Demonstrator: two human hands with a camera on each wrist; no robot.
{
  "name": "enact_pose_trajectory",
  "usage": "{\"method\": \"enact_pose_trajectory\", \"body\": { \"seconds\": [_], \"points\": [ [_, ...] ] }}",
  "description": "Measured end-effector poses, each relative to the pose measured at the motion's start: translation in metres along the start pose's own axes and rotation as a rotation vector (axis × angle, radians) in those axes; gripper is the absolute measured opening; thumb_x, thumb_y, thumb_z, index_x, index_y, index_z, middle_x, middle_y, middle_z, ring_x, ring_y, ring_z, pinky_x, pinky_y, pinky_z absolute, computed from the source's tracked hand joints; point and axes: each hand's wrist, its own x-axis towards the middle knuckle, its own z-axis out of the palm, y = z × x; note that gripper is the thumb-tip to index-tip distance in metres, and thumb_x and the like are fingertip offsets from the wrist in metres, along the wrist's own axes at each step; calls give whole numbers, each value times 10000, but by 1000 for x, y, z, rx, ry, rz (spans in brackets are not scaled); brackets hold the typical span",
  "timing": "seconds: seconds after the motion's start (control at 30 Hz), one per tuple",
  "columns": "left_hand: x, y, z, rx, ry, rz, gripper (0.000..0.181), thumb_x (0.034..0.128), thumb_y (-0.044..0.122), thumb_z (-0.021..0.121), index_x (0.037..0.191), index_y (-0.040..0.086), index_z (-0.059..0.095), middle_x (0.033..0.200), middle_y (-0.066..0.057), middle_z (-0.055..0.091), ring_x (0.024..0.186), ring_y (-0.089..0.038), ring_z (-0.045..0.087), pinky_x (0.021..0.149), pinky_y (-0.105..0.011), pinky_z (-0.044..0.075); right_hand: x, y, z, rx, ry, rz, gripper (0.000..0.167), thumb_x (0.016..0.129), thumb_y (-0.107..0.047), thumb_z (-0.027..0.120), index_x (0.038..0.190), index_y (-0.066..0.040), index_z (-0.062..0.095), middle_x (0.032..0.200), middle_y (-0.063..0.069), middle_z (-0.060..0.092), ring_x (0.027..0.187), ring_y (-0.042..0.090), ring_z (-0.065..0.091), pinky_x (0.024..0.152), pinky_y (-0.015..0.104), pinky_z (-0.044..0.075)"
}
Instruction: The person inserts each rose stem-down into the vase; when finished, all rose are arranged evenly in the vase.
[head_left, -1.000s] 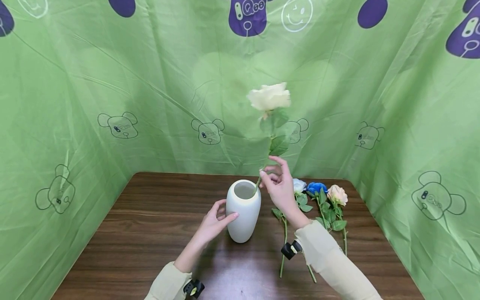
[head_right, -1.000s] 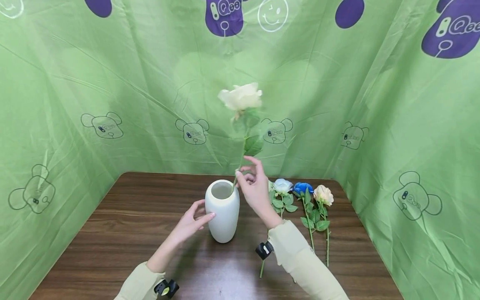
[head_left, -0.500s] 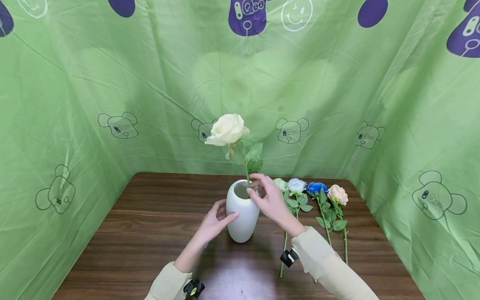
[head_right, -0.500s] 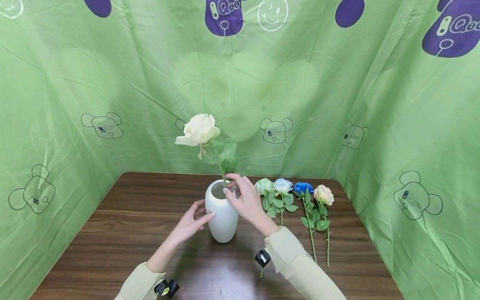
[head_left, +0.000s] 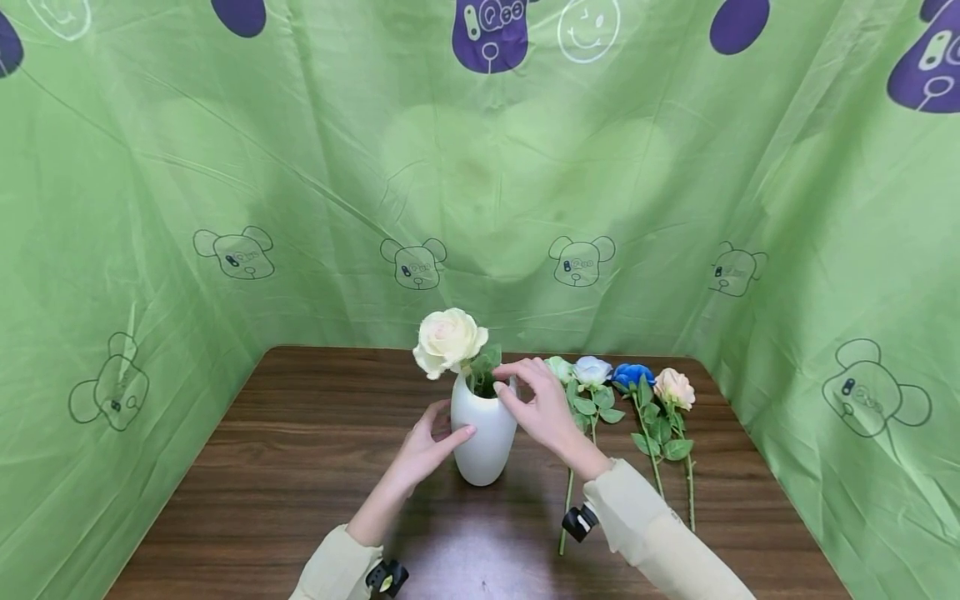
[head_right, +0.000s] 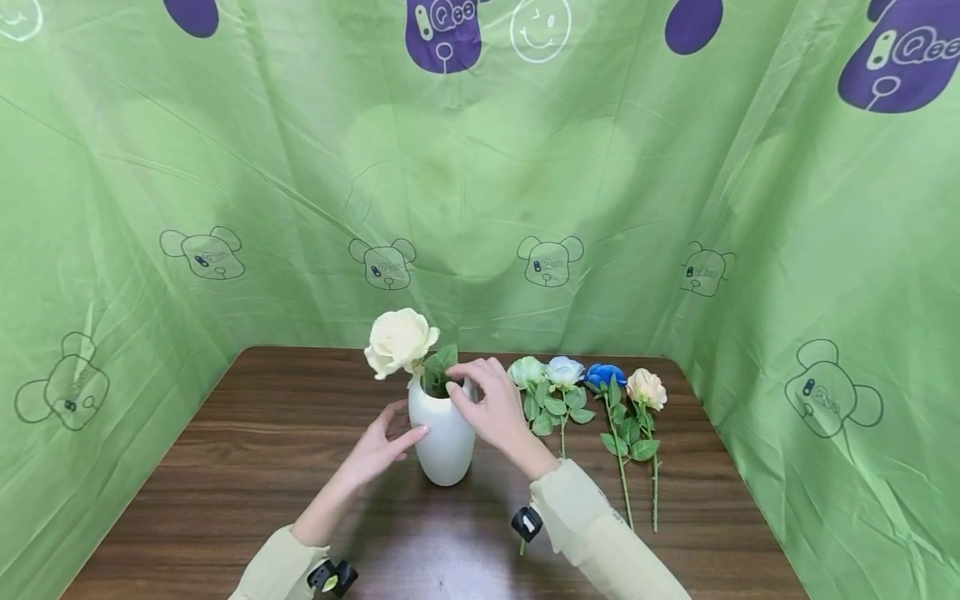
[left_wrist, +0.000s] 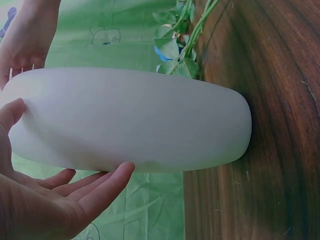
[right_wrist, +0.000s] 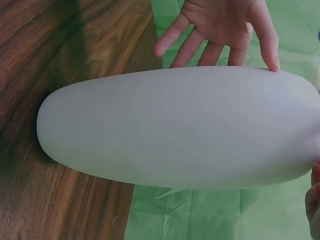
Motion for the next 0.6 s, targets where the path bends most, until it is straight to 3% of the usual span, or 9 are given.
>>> {"method": "enact_pose_trajectory", "body": {
  "seconds": [0.17,0.33,0.47,0.6],
  "points": [
    [-7,15,0,-1,5,0,544,808,187,646,1237,-37,398,1086,-255,524,1006,-376,508,828,-428,425,-2,3,-7,83,89,49,133,827,-100,617,953,-119,657,819,-51,570,694,140,476,522,279,399],
    [-7,15,1,3,9,-4,533,810,181,645,1236,-31,405,1090,-243,525,1008,-369,508,834,-421,423,-6,-6,-20,115,160,116,128,820,-14,605,922,-77,650,777,28,570,644,141,451,462,230,355],
    [-6,13,1,0,8,-3,532,810,182,645,1235,-29,405,1087,-244,526,1009,-372,507,834,-425,422,-13,-12,-27,128,185,186,119,817,38,577,916,2,632,846,127,599,653,184,470,485,234,377],
    [-6,13,1,-5,6,-3,534,809,182,645,1236,-29,404,1092,-246,524,1011,-375,505,834,-426,422,-23,9,-28,136,177,258,123,817,38,579,931,37,624,876,173,609,677,225,494,504,257,405]
  ]
}}
